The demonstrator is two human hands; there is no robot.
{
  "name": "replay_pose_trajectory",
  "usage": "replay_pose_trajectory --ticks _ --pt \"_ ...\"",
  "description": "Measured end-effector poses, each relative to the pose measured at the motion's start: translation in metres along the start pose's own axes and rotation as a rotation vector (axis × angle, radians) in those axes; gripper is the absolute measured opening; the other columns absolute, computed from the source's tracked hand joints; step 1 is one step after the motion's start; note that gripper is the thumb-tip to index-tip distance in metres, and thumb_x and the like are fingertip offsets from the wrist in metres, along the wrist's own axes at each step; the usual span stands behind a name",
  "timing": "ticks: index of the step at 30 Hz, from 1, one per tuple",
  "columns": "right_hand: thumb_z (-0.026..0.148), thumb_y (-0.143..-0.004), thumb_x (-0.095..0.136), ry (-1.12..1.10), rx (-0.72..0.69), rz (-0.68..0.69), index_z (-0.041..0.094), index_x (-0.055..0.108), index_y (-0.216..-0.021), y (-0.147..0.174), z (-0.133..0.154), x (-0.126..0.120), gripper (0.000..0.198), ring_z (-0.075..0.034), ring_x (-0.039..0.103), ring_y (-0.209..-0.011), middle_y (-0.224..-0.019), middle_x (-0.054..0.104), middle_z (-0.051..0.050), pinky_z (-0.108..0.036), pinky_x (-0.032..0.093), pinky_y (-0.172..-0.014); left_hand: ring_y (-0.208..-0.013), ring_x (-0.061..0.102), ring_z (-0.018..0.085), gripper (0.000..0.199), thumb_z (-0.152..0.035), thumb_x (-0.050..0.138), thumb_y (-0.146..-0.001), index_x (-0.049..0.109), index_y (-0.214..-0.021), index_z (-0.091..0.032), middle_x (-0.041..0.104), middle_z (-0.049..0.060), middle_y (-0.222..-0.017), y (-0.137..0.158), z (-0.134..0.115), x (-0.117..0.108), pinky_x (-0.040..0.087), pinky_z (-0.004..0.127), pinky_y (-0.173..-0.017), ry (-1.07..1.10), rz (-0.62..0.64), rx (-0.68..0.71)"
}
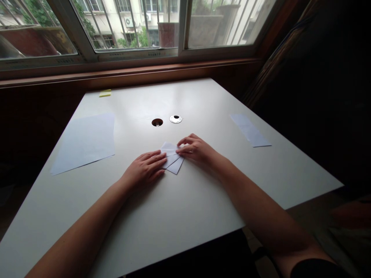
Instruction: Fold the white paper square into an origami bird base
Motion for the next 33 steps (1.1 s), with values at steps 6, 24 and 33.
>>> replay_pose_trajectory --ticks 6,24,33 --pt "0.023 -0.094 0.058 -0.011 -0.040 -0.059 0.025 0.075 -0.107 -0.004 0.018 -0.001 0.021 -0.023 0.057 -0.096 -0.108 0.072 -0.007 -0.040 0.053 -0.085 -0.149 0.028 0.024 0.063 -0.051 0.041 -0.101 0.025 -0.156 -0.024 0.032 0.007 -0.158 0.001 -0.006 0.016 0.025 0.046 -0.123 -0.092 0.129 -0.032" --pt "0.039 -0.103 0.041 0.143 0.100 0.132 0.021 0.052 -0.142 -0.005 0.005 0.041 0.045 -0.027 0.038 -0.143 -0.151 0.047 -0.005 -0.046 0.034 -0.119 -0.151 0.020 0.024 0.077 -0.063 0.027 -0.099 -0.001 -0.158 -0.022 0.018 0.006 -0.163 0.019 -0.014 0.023 0.009 0.043 -0.125 -0.255 0.228 -0.100" --pt "0.037 -0.103 0.041 0.142 0.121 0.147 0.024 0.051 -0.143 -0.003 0.003 0.039 0.043 -0.026 0.038 -0.144 -0.152 0.047 -0.002 -0.047 0.033 -0.119 -0.149 0.026 0.024 0.079 -0.064 0.032 -0.098 0.002 -0.158 -0.024 0.020 0.006 -0.162 0.057 -0.005 0.005 0.014 0.042 -0.124 -0.289 0.272 -0.088"
Point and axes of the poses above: each hand's wrist, its own y-axis away from the middle knuckle, its own x-axis out of the palm, z = x × y, the point moved 10 cm from there along -y, towards the middle knuckle
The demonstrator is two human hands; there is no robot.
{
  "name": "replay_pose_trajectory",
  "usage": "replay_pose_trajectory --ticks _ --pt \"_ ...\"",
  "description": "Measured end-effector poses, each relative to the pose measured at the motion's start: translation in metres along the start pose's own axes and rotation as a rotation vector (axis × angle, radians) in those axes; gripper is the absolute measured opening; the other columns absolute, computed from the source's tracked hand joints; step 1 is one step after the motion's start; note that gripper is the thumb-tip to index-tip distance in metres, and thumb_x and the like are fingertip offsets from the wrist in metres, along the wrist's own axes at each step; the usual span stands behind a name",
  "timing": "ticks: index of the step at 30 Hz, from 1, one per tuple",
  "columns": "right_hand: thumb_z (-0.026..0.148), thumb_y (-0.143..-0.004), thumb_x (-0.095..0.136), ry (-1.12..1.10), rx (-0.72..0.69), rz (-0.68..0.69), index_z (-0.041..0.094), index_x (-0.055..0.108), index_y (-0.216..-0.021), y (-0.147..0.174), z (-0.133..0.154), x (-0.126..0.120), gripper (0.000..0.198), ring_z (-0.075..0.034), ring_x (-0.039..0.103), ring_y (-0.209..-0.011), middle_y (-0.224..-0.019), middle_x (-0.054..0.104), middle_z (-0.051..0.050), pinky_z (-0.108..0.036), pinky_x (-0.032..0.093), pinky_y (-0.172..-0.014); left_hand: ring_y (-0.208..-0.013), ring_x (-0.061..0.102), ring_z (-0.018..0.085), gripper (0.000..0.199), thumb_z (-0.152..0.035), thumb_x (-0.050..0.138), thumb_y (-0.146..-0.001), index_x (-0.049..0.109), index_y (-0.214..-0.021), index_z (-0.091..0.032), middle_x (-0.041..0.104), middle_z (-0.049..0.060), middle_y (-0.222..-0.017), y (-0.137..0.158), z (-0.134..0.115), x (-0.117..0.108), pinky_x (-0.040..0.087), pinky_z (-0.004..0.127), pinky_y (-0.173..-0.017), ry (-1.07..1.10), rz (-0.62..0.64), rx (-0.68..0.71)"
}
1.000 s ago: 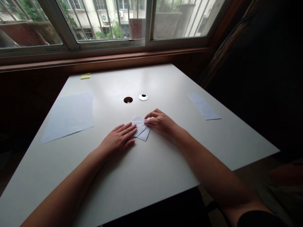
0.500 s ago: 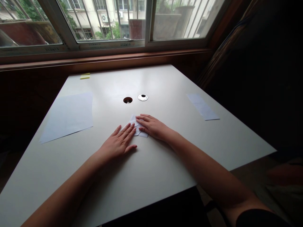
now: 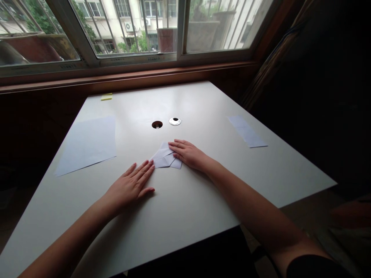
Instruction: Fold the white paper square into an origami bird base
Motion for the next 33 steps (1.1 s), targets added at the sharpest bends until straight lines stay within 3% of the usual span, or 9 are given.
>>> replay_pose_trajectory --ticks 6,13,19,22,25,29,33 --pt "0.037 -0.104 0.040 -0.005 -0.018 -0.011 0.024 0.051 -0.143 0.001 0.000 0.001 0.043 -0.027 0.038 -0.143 -0.152 0.047 -0.002 -0.048 0.034 -0.119 -0.148 0.031 0.024 0.077 -0.059 0.039 -0.099 0.007 -0.158 -0.022 0.025 0.007 -0.161 0.037 0.012 -0.007 0.019 0.042 -0.124 -0.010 -0.009 -0.025" --pt "0.038 -0.103 0.039 -0.007 -0.018 -0.016 0.024 0.052 -0.143 0.000 0.000 -0.001 0.043 -0.027 0.039 -0.143 -0.151 0.048 -0.002 -0.048 0.035 -0.118 -0.147 0.032 0.025 0.070 -0.049 0.044 -0.100 0.015 -0.158 -0.025 0.034 0.006 -0.159 0.052 0.022 -0.008 0.023 0.048 -0.124 0.112 -0.042 -0.099" --pt "0.036 -0.103 0.042 0.005 -0.003 -0.022 0.024 0.053 -0.142 0.000 0.001 -0.002 0.042 -0.026 0.041 -0.142 -0.150 0.049 -0.001 -0.047 0.036 -0.118 -0.134 0.049 0.026 0.067 -0.044 0.053 -0.096 0.024 -0.153 -0.024 0.046 0.012 -0.148 0.041 0.046 -0.022 0.048 0.045 -0.109 0.314 -0.243 -0.273" --pt "0.037 -0.102 0.042 0.007 -0.008 -0.029 0.025 0.053 -0.142 0.000 0.002 -0.003 0.042 -0.026 0.041 -0.142 -0.150 0.049 -0.001 -0.046 0.036 -0.118 -0.134 0.048 0.028 0.062 -0.038 0.053 -0.097 0.027 -0.153 -0.029 0.040 0.011 -0.153 0.019 0.043 -0.031 0.052 0.047 -0.104 0.228 -0.271 -0.209" --pt "0.037 -0.102 0.043 0.006 -0.006 -0.028 0.025 0.052 -0.142 0.000 0.002 -0.003 0.043 -0.026 0.042 -0.141 -0.150 0.049 -0.001 -0.046 0.036 -0.118 -0.134 0.048 0.028 0.054 -0.030 0.051 -0.099 0.035 -0.150 -0.032 0.040 0.008 -0.154 -0.008 0.026 -0.037 0.054 0.047 -0.102 0.100 -0.250 -0.027" --pt "0.034 -0.101 0.045 -0.005 -0.004 -0.035 0.024 0.053 -0.142 -0.001 0.002 -0.005 0.042 -0.027 0.044 -0.140 -0.148 0.051 -0.002 -0.047 0.038 -0.116 -0.127 0.055 0.026 0.041 -0.016 0.048 -0.098 0.053 -0.137 -0.028 0.058 0.006 -0.139 -0.029 0.006 -0.045 0.056 0.045 -0.097 -0.001 -0.328 0.183" --pt "0.031 -0.100 0.047 -0.025 -0.038 -0.083 0.024 0.059 -0.135 0.002 0.008 -0.013 0.038 -0.026 0.048 -0.136 -0.143 0.057 -0.004 -0.046 0.041 -0.113 -0.116 0.063 0.021 0.034 -0.014 0.050 -0.097 0.061 -0.127 -0.026 0.068 0.004 -0.125 -0.035 0.002 -0.047 0.059 0.037 -0.088 -0.035 -0.399 0.234"
Point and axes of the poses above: each hand's wrist, its own y-axis away from the middle knuckle, its own x-axis out of the palm, z = x × y, the point moved 10 cm from there along -y, towards the middle knuckle
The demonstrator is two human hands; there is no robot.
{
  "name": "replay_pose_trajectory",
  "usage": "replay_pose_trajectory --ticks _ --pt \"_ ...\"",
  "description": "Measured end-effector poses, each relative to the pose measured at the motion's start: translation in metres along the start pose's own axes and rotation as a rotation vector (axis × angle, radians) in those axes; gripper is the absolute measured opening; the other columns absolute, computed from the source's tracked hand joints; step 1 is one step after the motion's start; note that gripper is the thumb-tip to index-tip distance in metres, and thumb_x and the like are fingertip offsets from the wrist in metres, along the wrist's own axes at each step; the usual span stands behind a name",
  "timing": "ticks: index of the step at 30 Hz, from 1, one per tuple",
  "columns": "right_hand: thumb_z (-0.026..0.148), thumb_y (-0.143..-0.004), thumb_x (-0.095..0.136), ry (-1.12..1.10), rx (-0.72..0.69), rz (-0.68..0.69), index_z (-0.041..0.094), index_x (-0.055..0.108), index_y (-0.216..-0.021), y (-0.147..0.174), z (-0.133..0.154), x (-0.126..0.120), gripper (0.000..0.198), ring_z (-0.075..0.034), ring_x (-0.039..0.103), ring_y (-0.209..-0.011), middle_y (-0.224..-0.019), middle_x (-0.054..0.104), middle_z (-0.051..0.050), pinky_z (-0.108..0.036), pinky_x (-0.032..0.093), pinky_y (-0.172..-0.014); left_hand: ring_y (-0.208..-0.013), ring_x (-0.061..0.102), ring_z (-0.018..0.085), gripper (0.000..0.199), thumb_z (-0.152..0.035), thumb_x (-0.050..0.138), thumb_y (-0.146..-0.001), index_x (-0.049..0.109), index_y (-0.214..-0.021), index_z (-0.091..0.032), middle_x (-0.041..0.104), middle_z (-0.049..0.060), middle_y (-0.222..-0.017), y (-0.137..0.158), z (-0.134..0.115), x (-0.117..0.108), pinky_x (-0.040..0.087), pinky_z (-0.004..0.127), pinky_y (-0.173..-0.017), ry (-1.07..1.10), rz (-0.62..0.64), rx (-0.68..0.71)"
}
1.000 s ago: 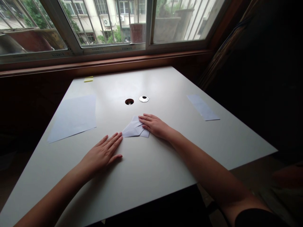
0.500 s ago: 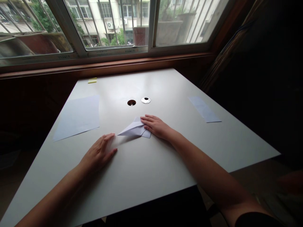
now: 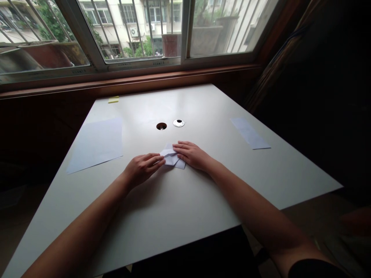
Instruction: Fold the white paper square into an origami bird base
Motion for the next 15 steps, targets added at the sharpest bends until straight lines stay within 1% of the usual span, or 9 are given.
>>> replay_pose_trajectory --ticks 2,5,8,9,10,13,15 --pt "0.031 -0.101 0.047 -0.009 -0.023 -0.030 0.025 0.061 -0.132 0.001 0.007 -0.006 0.035 -0.025 0.051 -0.134 -0.138 0.061 -0.005 -0.046 0.042 -0.112 -0.113 0.066 0.020 0.034 -0.015 0.050 -0.097 0.061 -0.127 -0.026 0.070 0.004 -0.122 0.001 0.001 -0.002 0.059 0.035 -0.087 0.006 -0.028 -0.008" --pt "0.039 -0.100 0.050 0.005 -0.087 -0.061 0.025 0.060 -0.133 0.002 0.024 -0.013 0.038 -0.025 0.051 -0.133 -0.136 0.062 -0.006 -0.052 0.034 -0.116 -0.112 0.067 0.020 0.034 -0.017 0.048 -0.098 0.061 -0.128 -0.026 0.071 0.004 -0.120 0.004 0.003 -0.005 0.059 0.035 -0.087 0.037 -0.051 -0.042" --pt "0.049 -0.093 0.059 -0.012 -0.196 -0.065 0.023 0.057 -0.137 0.001 0.047 -0.013 0.051 -0.026 0.055 -0.129 -0.135 0.063 -0.009 -0.051 0.034 -0.116 -0.109 0.068 0.019 0.033 -0.019 0.046 -0.099 0.062 -0.127 -0.027 0.072 0.005 -0.119 0.005 0.003 -0.006 0.059 0.034 -0.086 0.036 -0.059 -0.074" --pt "0.049 -0.092 0.060 -0.011 -0.222 -0.077 0.022 0.057 -0.137 0.000 0.054 -0.014 0.052 -0.026 0.057 -0.126 -0.134 0.064 -0.009 -0.050 0.035 -0.115 -0.107 0.069 0.019 0.032 -0.020 0.046 -0.099 0.062 -0.126 -0.027 0.072 0.005 -0.119 0.004 0.003 -0.006 0.059 0.033 -0.085 0.023 -0.060 -0.078" --pt "0.047 -0.093 0.060 -0.003 -0.248 -0.086 0.022 0.058 -0.136 0.000 0.060 -0.014 0.050 -0.025 0.058 -0.124 -0.133 0.065 -0.009 -0.049 0.036 -0.115 -0.106 0.069 0.019 0.032 -0.020 0.046 -0.099 0.062 -0.126 -0.027 0.072 0.005 -0.119 0.004 0.002 -0.006 0.059 0.032 -0.084 0.009 -0.062 -0.082" --pt "0.032 -0.099 0.052 0.043 -0.295 -0.127 0.025 0.064 -0.127 0.001 0.072 -0.017 0.032 -0.021 0.063 -0.116 -0.124 0.070 -0.004 -0.044 0.041 -0.111 -0.101 0.070 0.017 0.031 -0.019 0.047 -0.099 0.062 -0.125 -0.027 0.072 0.003 -0.117 0.002 -0.001 -0.007 0.058 0.030 -0.080 -0.017 -0.078 -0.092" --pt "0.026 -0.101 0.047 0.086 -0.310 -0.141 0.026 0.067 -0.122 0.002 0.076 -0.018 0.029 -0.020 0.065 -0.112 -0.119 0.072 -0.002 -0.042 0.043 -0.108 -0.100 0.070 0.016 0.029 -0.019 0.048 -0.098 0.063 -0.122 -0.027 0.073 0.002 -0.115 0.000 -0.002 -0.009 0.057 0.029 -0.080 -0.023 -0.087 -0.096"
Point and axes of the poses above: each hand's wrist, its own y-axis away from the middle knuckle, its own x-axis out of the palm, z = x × y, the point moved 10 cm from there along -y, towards the middle knuckle
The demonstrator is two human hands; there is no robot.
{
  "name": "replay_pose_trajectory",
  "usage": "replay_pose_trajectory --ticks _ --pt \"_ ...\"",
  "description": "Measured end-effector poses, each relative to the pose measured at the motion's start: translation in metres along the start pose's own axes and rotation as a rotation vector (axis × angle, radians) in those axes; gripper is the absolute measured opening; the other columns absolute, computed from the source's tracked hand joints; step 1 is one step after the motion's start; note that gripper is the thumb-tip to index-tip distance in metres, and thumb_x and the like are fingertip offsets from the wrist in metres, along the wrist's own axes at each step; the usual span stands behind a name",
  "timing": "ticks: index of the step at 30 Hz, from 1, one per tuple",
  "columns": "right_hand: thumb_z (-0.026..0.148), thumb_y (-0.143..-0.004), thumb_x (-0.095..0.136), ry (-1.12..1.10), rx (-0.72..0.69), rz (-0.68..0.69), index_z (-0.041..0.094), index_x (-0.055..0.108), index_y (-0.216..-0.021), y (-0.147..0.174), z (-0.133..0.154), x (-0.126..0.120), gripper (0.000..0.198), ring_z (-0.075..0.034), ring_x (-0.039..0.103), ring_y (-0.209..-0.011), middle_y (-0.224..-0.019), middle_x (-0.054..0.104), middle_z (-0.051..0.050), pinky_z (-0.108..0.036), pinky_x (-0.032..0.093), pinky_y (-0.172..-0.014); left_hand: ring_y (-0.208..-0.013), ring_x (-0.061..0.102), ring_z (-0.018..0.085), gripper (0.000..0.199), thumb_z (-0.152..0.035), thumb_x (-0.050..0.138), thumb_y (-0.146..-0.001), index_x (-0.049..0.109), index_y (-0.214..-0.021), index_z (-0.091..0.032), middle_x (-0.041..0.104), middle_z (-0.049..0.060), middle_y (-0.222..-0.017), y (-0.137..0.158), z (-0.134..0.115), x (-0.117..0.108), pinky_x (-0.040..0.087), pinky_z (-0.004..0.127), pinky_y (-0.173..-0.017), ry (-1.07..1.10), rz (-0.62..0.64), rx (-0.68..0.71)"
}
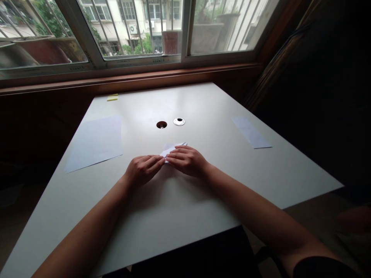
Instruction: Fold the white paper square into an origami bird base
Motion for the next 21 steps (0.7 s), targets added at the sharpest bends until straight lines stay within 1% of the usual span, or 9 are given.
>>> replay_pose_trajectory --ticks 4,7,12,15,17,19,21 --pt "0.025 -0.102 0.044 0.057 -0.020 -0.011 0.024 0.068 -0.118 0.000 0.005 -0.004 0.029 -0.021 0.065 -0.107 -0.113 0.074 -0.003 -0.041 0.047 -0.099 -0.100 0.070 0.017 0.026 -0.018 0.049 -0.098 0.064 -0.118 -0.025 0.074 0.002 -0.111 -0.001 -0.002 -0.005 0.057 0.030 -0.081 -0.004 -0.034 -0.002" --pt "0.026 -0.102 0.043 0.052 0.008 -0.008 0.025 0.067 -0.117 0.000 0.004 -0.005 0.029 -0.021 0.065 -0.101 -0.109 0.074 -0.004 -0.041 0.049 -0.092 -0.099 0.071 0.017 0.026 -0.019 0.047 -0.099 0.065 -0.117 -0.025 0.074 0.003 -0.111 -0.001 -0.004 -0.006 0.058 0.030 -0.080 -0.011 -0.038 0.005" --pt "0.028 -0.102 0.042 0.037 0.006 0.009 0.026 0.067 -0.116 0.001 0.004 -0.005 0.029 -0.021 0.064 -0.097 -0.106 0.075 -0.004 -0.041 0.048 -0.089 -0.096 0.071 0.017 0.026 -0.021 0.046 -0.099 0.065 -0.117 -0.025 0.074 0.004 -0.111 0.001 -0.002 -0.002 0.058 0.029 -0.080 -0.013 -0.002 -0.006" --pt "0.029 -0.102 0.043 0.024 -0.001 0.018 0.027 0.068 -0.115 0.003 0.002 -0.004 0.028 -0.021 0.064 -0.096 -0.106 0.075 -0.004 -0.041 0.048 -0.088 -0.097 0.071 0.017 0.026 -0.021 0.046 -0.099 0.064 -0.117 -0.026 0.073 0.003 -0.112 0.003 0.000 0.002 0.058 0.030 -0.082 0.009 0.022 -0.014" --pt "0.030 -0.101 0.045 -0.011 -0.006 0.032 0.029 0.069 -0.115 0.004 0.001 -0.003 0.027 -0.020 0.064 -0.098 -0.108 0.074 -0.003 -0.040 0.048 -0.090 -0.101 0.070 0.018 0.027 -0.021 0.046 -0.099 0.064 -0.119 -0.027 0.073 0.003 -0.112 0.004 0.002 0.003 0.059 0.032 -0.086 0.038 0.030 -0.010" --pt "0.032 -0.101 0.047 -0.057 -0.008 0.038 0.031 0.068 -0.117 0.006 -0.001 -0.003 0.027 -0.020 0.064 -0.102 -0.113 0.074 -0.002 -0.040 0.048 -0.093 -0.104 0.070 0.017 0.029 -0.021 0.046 -0.100 0.063 -0.122 -0.028 0.073 0.002 -0.114 0.005 0.003 0.004 0.058 0.034 -0.095 0.086 0.036 0.009" --pt "0.035 -0.100 0.050 -0.095 0.011 0.034 0.031 0.065 -0.124 0.006 -0.006 -0.004 0.029 -0.020 0.062 -0.110 -0.121 0.071 -0.002 -0.040 0.048 -0.097 -0.107 0.069 0.016 0.031 -0.020 0.047 -0.099 0.062 -0.125 -0.028 0.072 0.002 -0.117 0.006 0.004 0.005 0.054 0.037 -0.104 0.135 0.051 0.038"
Point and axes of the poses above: each hand's wrist, its own y-axis away from the middle knuckle, its own x-axis out of the palm, z = x × y, the point moved 10 cm from there along -y, towards the middle knuckle
